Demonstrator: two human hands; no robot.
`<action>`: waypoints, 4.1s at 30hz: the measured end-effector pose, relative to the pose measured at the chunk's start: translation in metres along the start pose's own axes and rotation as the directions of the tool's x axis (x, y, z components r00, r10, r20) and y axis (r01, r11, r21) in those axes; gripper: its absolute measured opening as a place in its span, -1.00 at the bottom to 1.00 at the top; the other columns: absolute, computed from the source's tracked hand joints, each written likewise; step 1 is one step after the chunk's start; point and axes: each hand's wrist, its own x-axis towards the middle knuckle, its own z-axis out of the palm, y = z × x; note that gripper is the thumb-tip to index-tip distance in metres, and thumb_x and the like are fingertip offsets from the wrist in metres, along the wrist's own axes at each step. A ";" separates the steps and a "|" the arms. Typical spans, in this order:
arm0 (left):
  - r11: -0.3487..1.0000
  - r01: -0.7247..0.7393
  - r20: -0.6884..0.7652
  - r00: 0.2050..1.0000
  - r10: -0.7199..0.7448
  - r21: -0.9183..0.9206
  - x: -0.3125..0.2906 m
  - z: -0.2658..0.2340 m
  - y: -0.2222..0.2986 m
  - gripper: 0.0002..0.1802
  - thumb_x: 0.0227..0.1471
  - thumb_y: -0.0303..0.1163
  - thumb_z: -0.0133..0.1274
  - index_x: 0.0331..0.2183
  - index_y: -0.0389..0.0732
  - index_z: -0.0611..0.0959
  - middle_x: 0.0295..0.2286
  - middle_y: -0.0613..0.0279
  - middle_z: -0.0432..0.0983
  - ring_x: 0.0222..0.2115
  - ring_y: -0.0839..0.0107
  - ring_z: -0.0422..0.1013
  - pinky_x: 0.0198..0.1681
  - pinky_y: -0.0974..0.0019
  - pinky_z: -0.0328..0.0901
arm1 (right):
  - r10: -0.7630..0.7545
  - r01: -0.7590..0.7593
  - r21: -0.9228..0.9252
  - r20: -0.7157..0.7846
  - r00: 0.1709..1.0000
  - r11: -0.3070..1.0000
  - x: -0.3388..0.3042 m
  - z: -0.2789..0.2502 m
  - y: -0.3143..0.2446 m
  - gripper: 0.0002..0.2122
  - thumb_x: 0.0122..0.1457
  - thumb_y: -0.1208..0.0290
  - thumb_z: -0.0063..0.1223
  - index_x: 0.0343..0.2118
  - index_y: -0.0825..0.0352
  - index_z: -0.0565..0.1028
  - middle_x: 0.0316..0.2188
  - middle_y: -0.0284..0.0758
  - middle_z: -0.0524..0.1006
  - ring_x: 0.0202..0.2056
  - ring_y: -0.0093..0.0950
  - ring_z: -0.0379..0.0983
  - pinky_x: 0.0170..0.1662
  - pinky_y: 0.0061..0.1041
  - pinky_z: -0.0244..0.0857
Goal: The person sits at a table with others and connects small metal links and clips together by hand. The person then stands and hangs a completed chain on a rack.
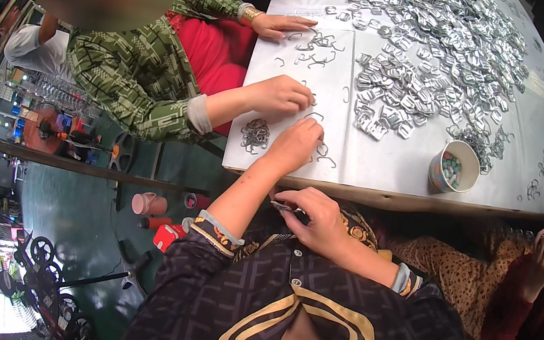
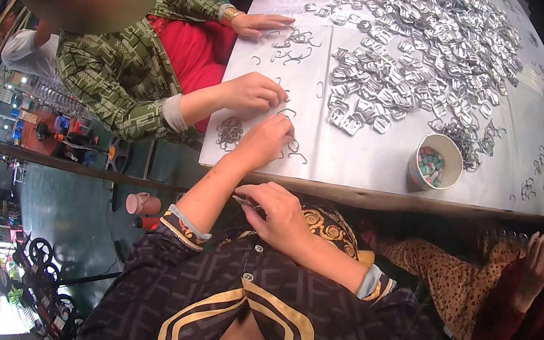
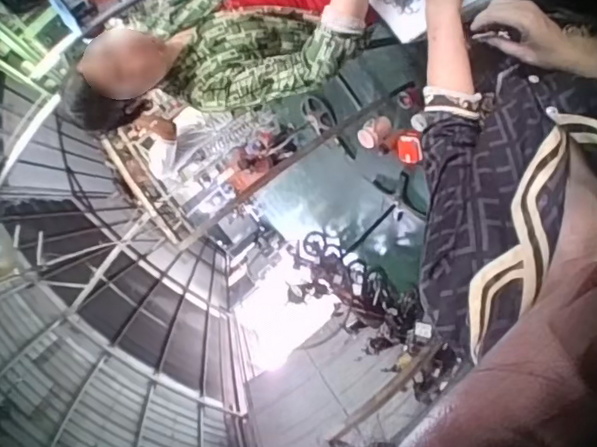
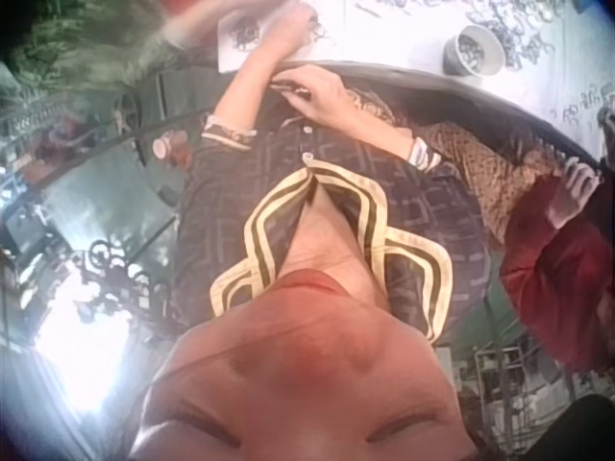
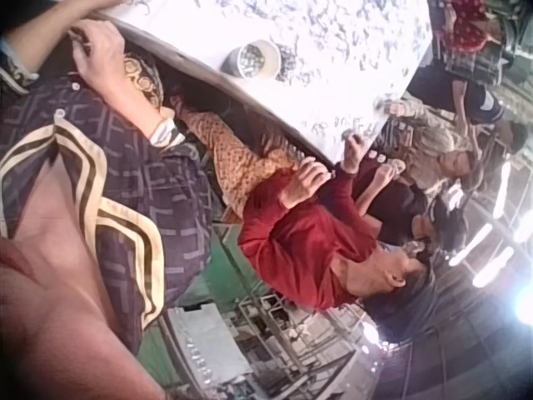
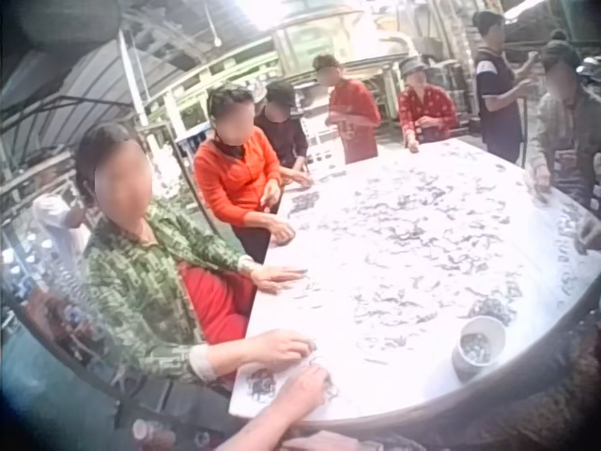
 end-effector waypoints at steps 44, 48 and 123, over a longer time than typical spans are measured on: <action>0.948 0.214 0.008 0.976 -0.218 -0.237 -0.012 -0.034 0.027 -0.94 -0.16 -0.55 0.13 -0.57 -0.32 0.57 -0.52 0.18 0.55 -0.52 0.41 0.49 -0.47 0.38 0.37 | 0.072 -0.072 -0.031 -0.024 0.997 0.997 -0.002 0.001 0.000 -0.70 -0.08 0.69 0.18 -0.21 0.35 0.54 -0.42 -0.26 0.56 -0.40 -0.35 0.51 -0.34 -0.43 0.41; 0.576 0.387 0.056 0.860 -0.508 -0.720 -0.063 -0.071 0.034 -0.90 -0.08 -0.55 0.19 -0.48 -0.32 0.57 -0.53 0.35 0.50 -0.50 0.67 0.39 -0.44 0.51 0.31 | 0.161 -0.165 -0.045 -0.087 0.983 0.985 0.001 0.000 -0.002 -0.68 -0.07 0.68 0.20 -0.18 0.35 0.50 -0.46 -0.27 0.55 -0.43 -0.41 0.53 -0.35 -0.47 0.41; 0.649 0.089 -0.304 0.830 -0.468 -0.756 -0.145 -0.074 0.077 -0.89 0.01 -0.67 0.01 -0.36 -0.33 0.45 -0.36 0.11 0.51 -0.32 0.41 0.46 -0.17 0.38 0.33 | 0.353 -0.368 -0.309 -0.105 0.930 0.877 0.118 -0.207 0.024 -0.67 -0.15 0.61 0.18 -0.22 0.37 0.48 -0.38 -0.36 0.51 -0.35 -0.60 0.43 -0.28 -0.59 0.34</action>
